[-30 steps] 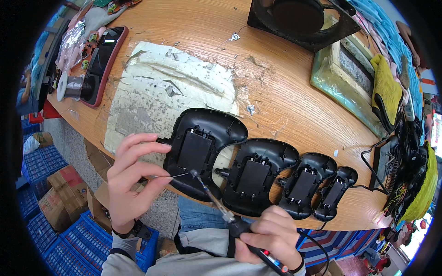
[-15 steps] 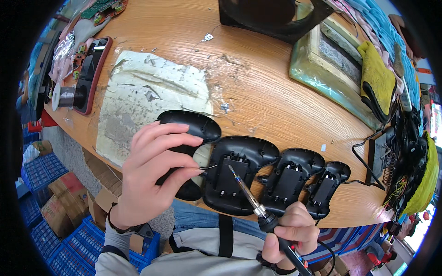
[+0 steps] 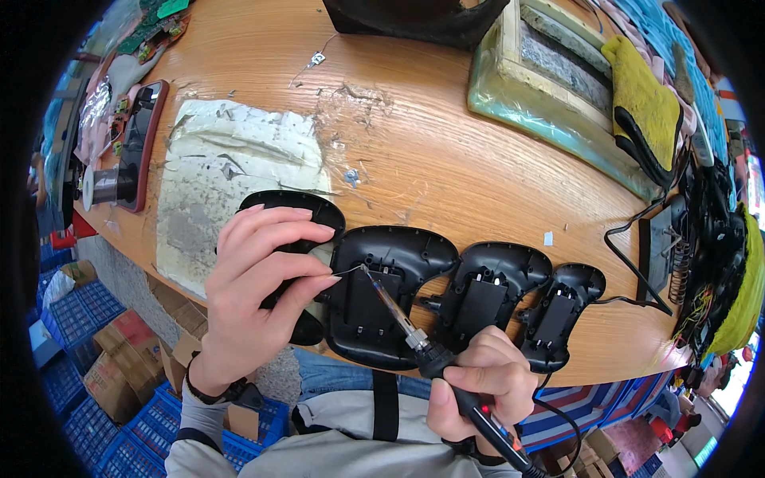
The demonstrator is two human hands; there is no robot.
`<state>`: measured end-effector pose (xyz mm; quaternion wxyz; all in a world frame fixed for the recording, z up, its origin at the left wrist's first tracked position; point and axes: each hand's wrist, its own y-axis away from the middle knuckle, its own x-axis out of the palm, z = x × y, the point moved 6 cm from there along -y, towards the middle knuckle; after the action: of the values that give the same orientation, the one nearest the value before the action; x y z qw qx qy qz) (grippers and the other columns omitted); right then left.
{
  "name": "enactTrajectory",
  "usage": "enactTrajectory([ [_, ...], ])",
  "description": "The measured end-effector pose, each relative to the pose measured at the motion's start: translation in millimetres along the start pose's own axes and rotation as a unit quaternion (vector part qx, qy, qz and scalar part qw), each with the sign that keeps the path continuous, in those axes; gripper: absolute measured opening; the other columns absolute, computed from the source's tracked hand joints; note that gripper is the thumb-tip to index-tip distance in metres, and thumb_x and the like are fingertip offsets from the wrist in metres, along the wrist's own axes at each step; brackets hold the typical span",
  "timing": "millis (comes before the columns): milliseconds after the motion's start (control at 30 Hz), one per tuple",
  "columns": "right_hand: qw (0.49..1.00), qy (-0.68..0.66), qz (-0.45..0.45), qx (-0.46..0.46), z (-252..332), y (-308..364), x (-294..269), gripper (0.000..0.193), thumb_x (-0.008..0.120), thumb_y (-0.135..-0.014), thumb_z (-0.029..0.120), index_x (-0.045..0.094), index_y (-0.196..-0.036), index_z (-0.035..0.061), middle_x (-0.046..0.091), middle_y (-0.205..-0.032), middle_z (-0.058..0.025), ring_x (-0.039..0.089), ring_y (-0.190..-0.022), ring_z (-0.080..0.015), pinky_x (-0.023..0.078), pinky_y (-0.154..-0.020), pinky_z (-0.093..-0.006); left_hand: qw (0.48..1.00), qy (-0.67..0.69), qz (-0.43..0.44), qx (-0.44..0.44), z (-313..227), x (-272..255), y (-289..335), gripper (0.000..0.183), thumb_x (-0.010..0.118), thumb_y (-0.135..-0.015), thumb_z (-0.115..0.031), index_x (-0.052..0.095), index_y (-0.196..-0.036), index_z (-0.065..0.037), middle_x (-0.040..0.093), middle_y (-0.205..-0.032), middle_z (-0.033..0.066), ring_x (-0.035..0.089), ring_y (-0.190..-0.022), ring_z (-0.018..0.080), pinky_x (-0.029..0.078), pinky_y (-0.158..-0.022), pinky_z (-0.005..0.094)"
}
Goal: Solder components and wires onto circuit boards for game controllers.
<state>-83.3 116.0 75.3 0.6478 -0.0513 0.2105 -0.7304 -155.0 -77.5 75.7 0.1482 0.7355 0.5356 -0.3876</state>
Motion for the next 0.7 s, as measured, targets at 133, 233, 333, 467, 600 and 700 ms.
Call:
enactTrajectory([
  [133, 1.000, 0.005, 0.000, 0.004, -0.9, 0.1, 0.9, 0.021, 0.065, -0.063, 0.004, 0.050, -0.078, 0.0013, 0.047, -0.050, -0.0061, 0.038, -0.039, -0.0144, 0.029, -0.043, -0.0263, 1.000, 0.002, 0.002, 0.003, -0.1, -0.8, 0.3, 0.013, 0.071, -0.063, -0.006, 0.061, -0.071, -0.006, 0.063, -0.096, 0.0046, 0.055, -0.098, 0.0243, 0.036, -0.089, 0.0407],
  [233, 1.000, 0.003, -0.002, 0.005, -1.9, 0.0, 2.1, 0.021, 0.065, -0.062, 0.004, 0.050, -0.077, 0.0014, 0.047, -0.050, -0.0062, 0.038, -0.039, -0.0144, 0.029, -0.043, -0.0263, 1.000, 0.005, -0.003, 0.002, 0.7, -0.1, 0.2, 0.013, 0.071, -0.062, -0.005, 0.061, -0.071, -0.007, 0.063, -0.096, 0.0047, 0.055, -0.098, 0.0244, 0.036, -0.089, 0.0406],
  [333, 1.000, 0.003, -0.001, 0.003, -2.4, 0.0, 2.3, 0.021, 0.065, -0.062, 0.004, 0.050, -0.077, 0.0013, 0.047, -0.050, -0.0064, 0.038, -0.039, -0.0146, 0.030, -0.043, -0.0262, 1.000, 0.004, -0.005, 0.004, 1.1, 0.3, 0.3, 0.013, 0.071, -0.062, -0.006, 0.061, -0.071, -0.006, 0.063, -0.096, 0.0048, 0.055, -0.098, 0.0246, 0.036, -0.089, 0.0407],
  [467, 1.000, 0.008, 0.001, 0.007, -2.7, 0.4, 2.4, 0.021, 0.065, -0.063, 0.004, 0.050, -0.077, 0.0013, 0.048, -0.051, -0.0066, 0.039, -0.039, -0.0150, 0.030, -0.043, -0.0262, 1.000, 0.003, -0.001, 0.003, 0.4, 0.3, -0.6, 0.013, 0.071, -0.062, -0.005, 0.062, -0.070, -0.006, 0.063, -0.096, 0.0048, 0.055, -0.098, 0.0247, 0.036, -0.089, 0.0407],
  [600, 1.000, 0.006, -0.003, 0.012, -2.9, 0.3, 2.2, 0.021, 0.065, -0.063, 0.004, 0.050, -0.077, 0.0013, 0.048, -0.051, -0.0067, 0.040, -0.039, -0.0152, 0.030, -0.043, -0.0264, 1.000, 0.003, -0.001, 0.004, 0.3, 1.3, -1.2, 0.013, 0.071, -0.062, -0.005, 0.062, -0.070, -0.006, 0.063, -0.096, 0.0048, 0.055, -0.098, 0.0250, 0.036, -0.089, 0.0409],
  [700, 1.000, 0.005, -0.004, 0.012, -3.2, 0.6, 1.5, 0.022, 0.066, -0.063, 0.004, 0.050, -0.077, 0.0012, 0.048, -0.051, -0.0068, 0.040, -0.040, -0.0153, 0.030, -0.043, -0.0264, 1.000, 0.003, -0.003, 0.005, -0.8, 1.5, -1.8, 0.013, 0.071, -0.062, -0.005, 0.062, -0.071, -0.006, 0.063, -0.095, 0.0048, 0.055, -0.098, 0.0252, 0.036, -0.089, 0.0410],
])
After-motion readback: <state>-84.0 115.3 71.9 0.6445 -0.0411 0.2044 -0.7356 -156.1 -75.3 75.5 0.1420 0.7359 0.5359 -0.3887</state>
